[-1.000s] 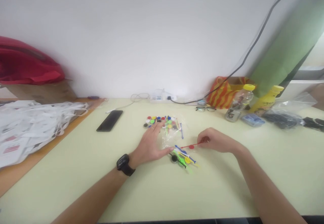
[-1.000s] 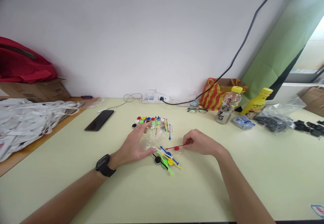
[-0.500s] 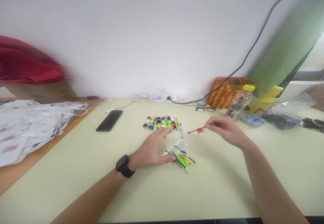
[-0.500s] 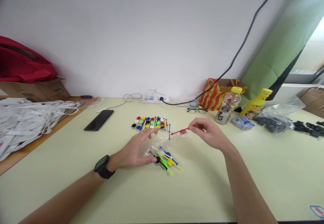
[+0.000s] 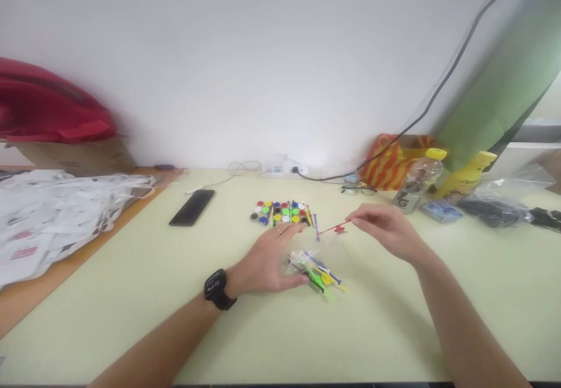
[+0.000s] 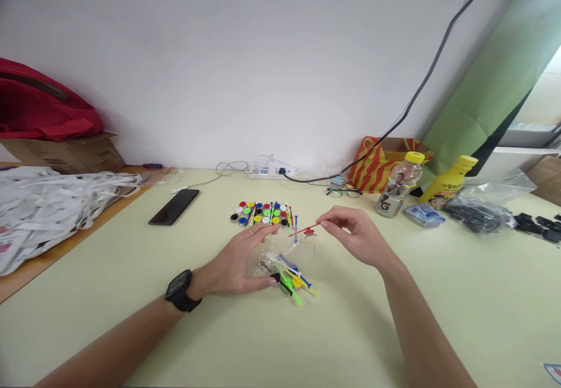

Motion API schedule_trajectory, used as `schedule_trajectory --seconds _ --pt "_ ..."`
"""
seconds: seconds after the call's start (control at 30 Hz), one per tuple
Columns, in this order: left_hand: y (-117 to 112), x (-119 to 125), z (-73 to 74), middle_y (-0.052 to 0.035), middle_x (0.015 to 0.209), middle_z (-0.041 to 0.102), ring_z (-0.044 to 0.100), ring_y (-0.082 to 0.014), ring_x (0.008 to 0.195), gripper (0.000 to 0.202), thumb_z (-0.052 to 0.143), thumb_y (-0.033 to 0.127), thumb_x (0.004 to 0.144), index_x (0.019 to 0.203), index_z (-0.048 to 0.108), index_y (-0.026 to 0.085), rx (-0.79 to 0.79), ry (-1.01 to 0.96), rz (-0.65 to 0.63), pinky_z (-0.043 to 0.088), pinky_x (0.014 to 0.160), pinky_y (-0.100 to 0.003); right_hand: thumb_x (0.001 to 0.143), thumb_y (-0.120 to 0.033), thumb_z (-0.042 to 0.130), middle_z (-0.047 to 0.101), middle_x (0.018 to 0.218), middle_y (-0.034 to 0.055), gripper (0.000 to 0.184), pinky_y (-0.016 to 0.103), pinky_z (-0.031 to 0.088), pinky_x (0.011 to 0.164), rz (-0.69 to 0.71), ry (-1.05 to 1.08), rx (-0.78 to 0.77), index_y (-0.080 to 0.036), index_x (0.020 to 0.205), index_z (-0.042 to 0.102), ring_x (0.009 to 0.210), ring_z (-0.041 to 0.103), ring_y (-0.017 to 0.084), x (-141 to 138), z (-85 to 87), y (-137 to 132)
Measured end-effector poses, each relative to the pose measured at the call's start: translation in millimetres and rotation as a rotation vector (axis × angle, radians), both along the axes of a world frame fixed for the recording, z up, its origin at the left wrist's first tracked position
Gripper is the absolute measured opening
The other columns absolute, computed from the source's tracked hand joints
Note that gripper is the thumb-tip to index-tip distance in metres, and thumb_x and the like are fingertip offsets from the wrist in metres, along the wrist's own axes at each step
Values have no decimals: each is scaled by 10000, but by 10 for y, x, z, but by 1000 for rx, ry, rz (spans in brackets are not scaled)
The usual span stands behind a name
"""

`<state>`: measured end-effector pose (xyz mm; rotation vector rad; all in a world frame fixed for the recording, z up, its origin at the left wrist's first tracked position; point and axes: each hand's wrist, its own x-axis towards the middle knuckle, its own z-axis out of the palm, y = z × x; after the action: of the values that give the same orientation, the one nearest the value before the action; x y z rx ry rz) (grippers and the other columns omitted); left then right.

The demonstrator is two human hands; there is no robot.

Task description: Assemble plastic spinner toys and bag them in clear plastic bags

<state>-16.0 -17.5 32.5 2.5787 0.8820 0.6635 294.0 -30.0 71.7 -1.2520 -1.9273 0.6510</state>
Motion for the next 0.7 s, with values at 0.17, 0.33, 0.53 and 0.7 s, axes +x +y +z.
schedule_trajectory --seconds 0.17,0.33,0.53,0.7 --pt "-17 17 5 -101 1550 485 452 -362 1424 907 748 598 787 1550 361 296 -12 -31 1 381 1183 -542 959 -501 571 703 922 97 330 356 529 699 13 -81 32 -243 971 777 774 633 224 -81 -48 19" --pt "-34 39 16 -100 1558 475 449 -358 1429 914 774 568 776 1550 371 297 -58 -58 -25 357 1205 -547 929 -519 602 695 823 70 312 335 525 655 -39 -14 45 -225 962 702 712 620 203 -239 -129 46" --pt "-6 14 8 -92 1479 535 608 -295 1190 854 795 501 790 1530 412 316 -269 -179 -37 517 1024 -475 888 -548 650 676 763 37 332 301 469 596 -59 16 26 -226 971 650 620 547 166 -343 -138 62" --pt "78 -29 -45 -99 1450 548 629 -259 1077 829 779 513 815 1535 415 325 -391 -239 9 534 959 -455 938 -539 567 631 725 35 348 281 432 582 -126 0 -12 -206 864 631 640 538 168 -184 -142 92"
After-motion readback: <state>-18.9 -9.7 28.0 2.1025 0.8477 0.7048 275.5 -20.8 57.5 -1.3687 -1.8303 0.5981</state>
